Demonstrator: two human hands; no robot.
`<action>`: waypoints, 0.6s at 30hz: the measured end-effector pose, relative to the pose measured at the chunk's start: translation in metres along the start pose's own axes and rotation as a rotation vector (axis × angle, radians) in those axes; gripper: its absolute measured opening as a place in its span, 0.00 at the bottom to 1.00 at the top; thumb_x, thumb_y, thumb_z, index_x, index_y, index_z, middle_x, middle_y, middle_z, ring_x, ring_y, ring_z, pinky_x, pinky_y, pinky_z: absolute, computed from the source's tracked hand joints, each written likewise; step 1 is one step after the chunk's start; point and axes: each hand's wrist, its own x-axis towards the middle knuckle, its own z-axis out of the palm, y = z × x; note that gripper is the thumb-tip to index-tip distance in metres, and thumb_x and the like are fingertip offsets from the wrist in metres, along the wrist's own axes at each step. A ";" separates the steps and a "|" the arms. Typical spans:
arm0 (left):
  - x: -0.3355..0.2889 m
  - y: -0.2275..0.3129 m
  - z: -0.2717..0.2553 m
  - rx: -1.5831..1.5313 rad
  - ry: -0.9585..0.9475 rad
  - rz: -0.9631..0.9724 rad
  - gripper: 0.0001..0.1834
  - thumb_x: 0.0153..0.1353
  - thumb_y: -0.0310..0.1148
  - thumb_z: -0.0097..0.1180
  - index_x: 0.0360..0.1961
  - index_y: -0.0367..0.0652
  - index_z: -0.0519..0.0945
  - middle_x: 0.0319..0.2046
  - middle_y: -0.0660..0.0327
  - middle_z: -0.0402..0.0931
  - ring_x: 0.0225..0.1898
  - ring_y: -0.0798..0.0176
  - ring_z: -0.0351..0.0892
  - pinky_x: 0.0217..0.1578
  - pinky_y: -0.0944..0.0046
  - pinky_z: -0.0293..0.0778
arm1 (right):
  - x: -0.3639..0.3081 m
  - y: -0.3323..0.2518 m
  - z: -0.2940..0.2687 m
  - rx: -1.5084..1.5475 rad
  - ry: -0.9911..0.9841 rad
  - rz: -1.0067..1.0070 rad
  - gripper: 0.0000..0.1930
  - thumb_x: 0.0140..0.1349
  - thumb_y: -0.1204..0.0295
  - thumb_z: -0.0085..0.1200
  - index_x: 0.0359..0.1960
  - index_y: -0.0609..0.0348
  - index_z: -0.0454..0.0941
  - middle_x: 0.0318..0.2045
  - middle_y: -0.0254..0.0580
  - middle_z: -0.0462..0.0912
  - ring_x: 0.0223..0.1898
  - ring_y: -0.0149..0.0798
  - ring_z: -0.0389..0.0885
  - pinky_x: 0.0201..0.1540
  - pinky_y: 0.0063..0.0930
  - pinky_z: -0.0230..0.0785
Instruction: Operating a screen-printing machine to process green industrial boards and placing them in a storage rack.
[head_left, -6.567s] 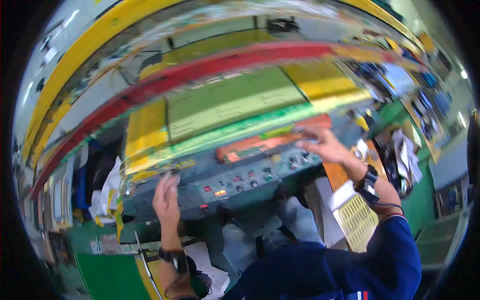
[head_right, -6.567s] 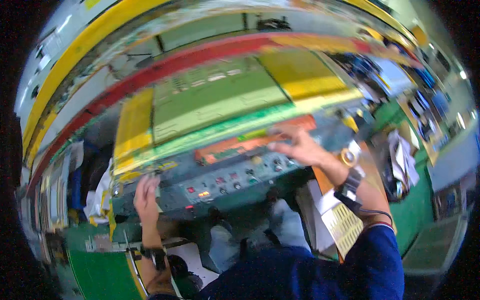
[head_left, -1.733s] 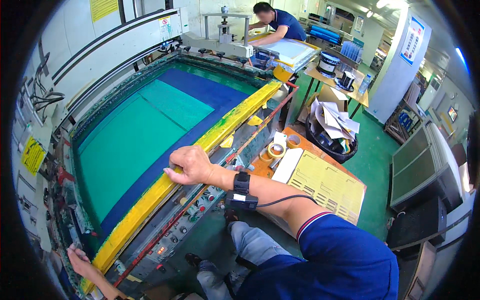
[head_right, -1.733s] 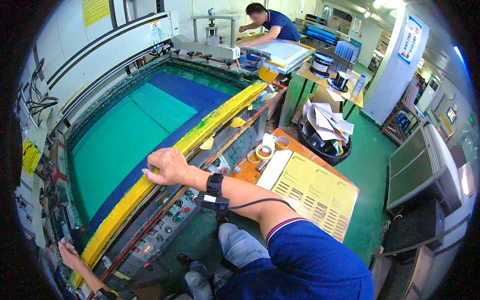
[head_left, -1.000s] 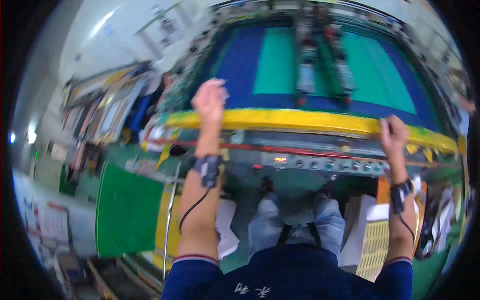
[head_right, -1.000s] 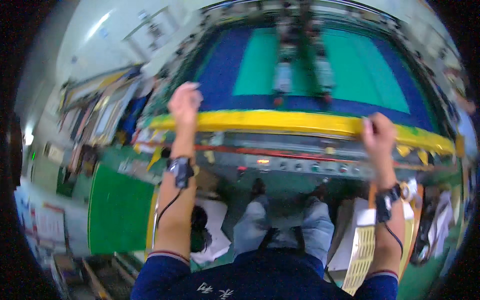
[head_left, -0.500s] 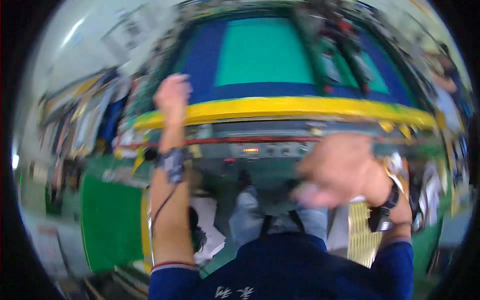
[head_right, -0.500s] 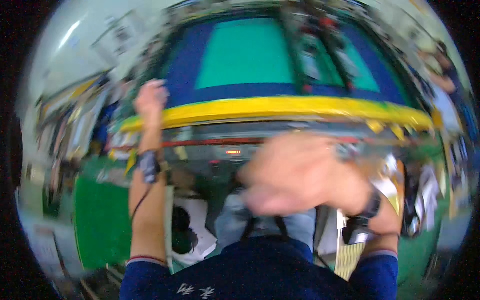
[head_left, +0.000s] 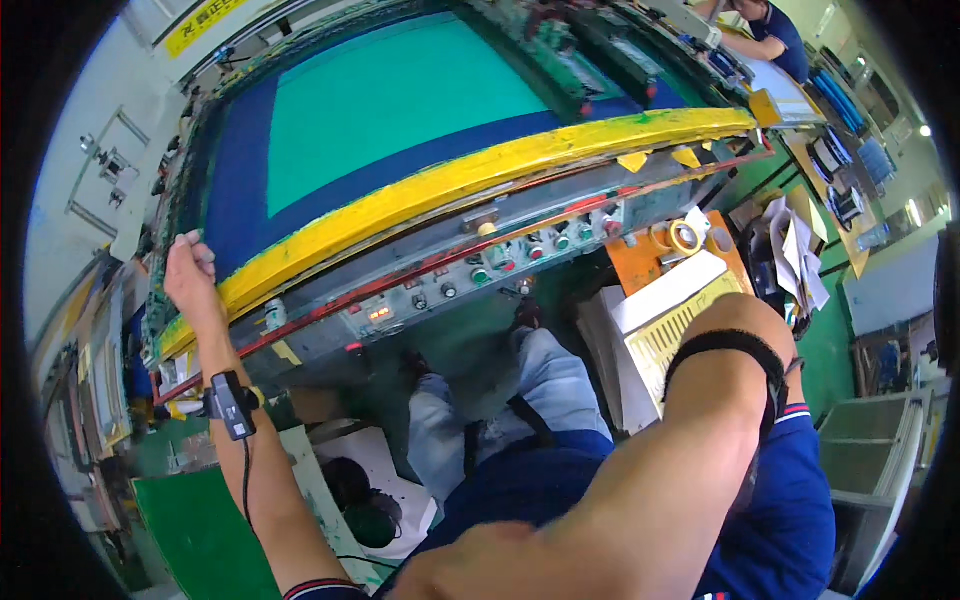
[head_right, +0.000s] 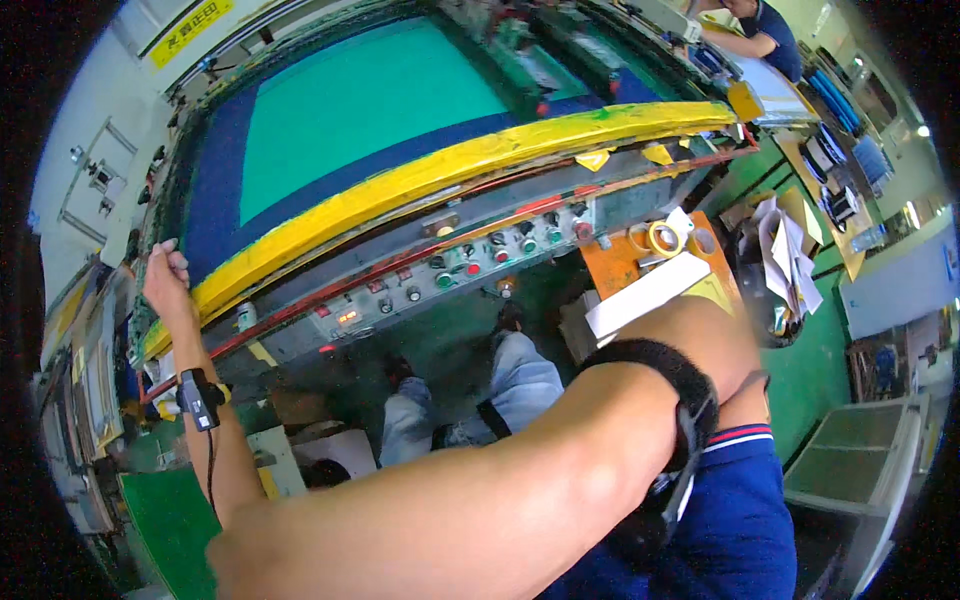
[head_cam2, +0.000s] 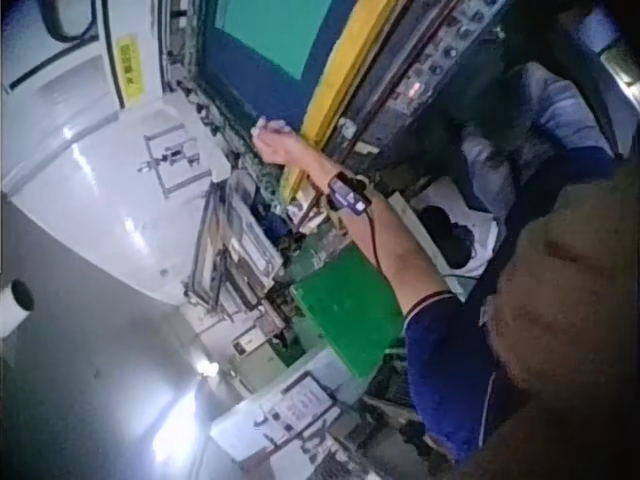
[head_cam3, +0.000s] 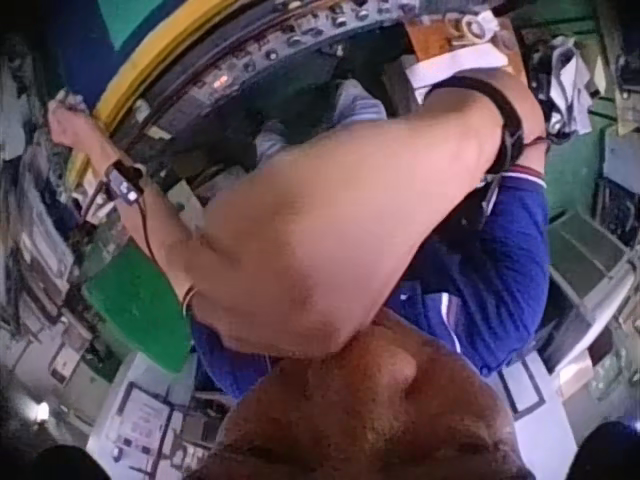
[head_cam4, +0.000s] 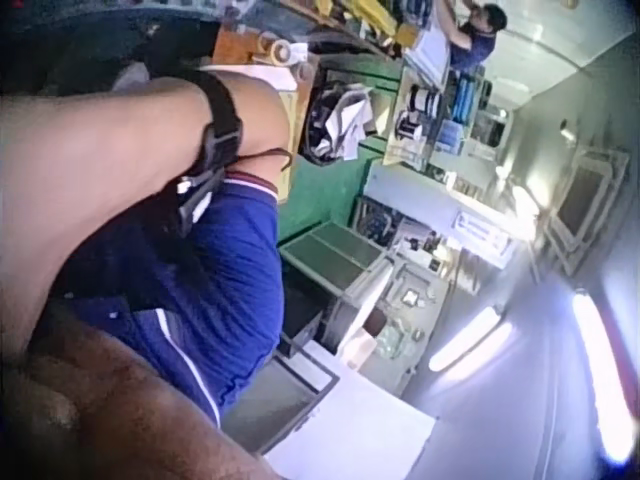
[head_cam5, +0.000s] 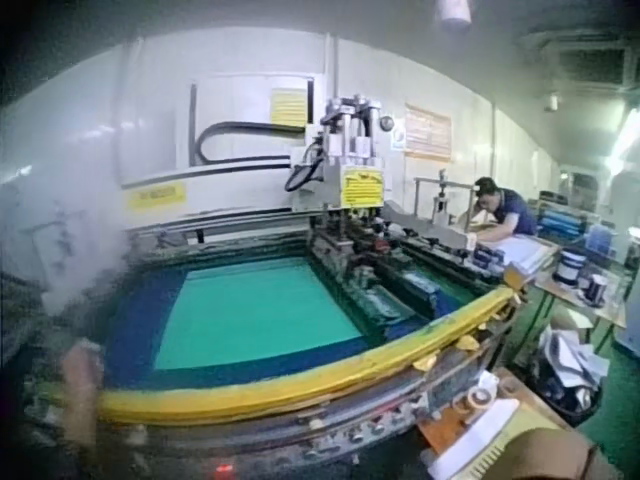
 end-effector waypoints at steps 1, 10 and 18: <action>-0.006 0.007 0.010 0.054 -0.027 0.022 0.16 0.69 0.39 0.46 0.37 0.37 0.80 0.21 0.68 0.71 0.21 0.76 0.64 0.22 0.75 0.59 | -0.004 0.002 -0.008 0.015 -0.045 0.023 0.12 0.47 0.67 0.51 0.23 0.68 0.76 0.25 0.51 0.77 0.17 0.34 0.70 0.20 0.33 0.66; -0.054 -0.022 0.059 -0.005 -0.218 -0.060 0.17 0.70 0.39 0.45 0.35 0.37 0.80 0.20 0.68 0.71 0.20 0.77 0.64 0.23 0.75 0.60 | -0.172 0.075 0.029 -0.238 -0.202 0.808 0.20 0.49 0.73 0.61 0.46 0.64 0.73 0.43 0.51 0.77 0.45 0.54 0.75 0.48 0.42 0.70; -0.098 -0.037 0.149 -0.128 -0.362 -0.053 0.16 0.69 0.39 0.45 0.36 0.39 0.81 0.20 0.68 0.71 0.21 0.77 0.65 0.22 0.75 0.60 | -0.251 0.035 -0.015 -0.545 -0.320 0.993 0.25 0.48 0.75 0.59 0.51 0.64 0.71 0.52 0.50 0.74 0.53 0.52 0.71 0.58 0.43 0.63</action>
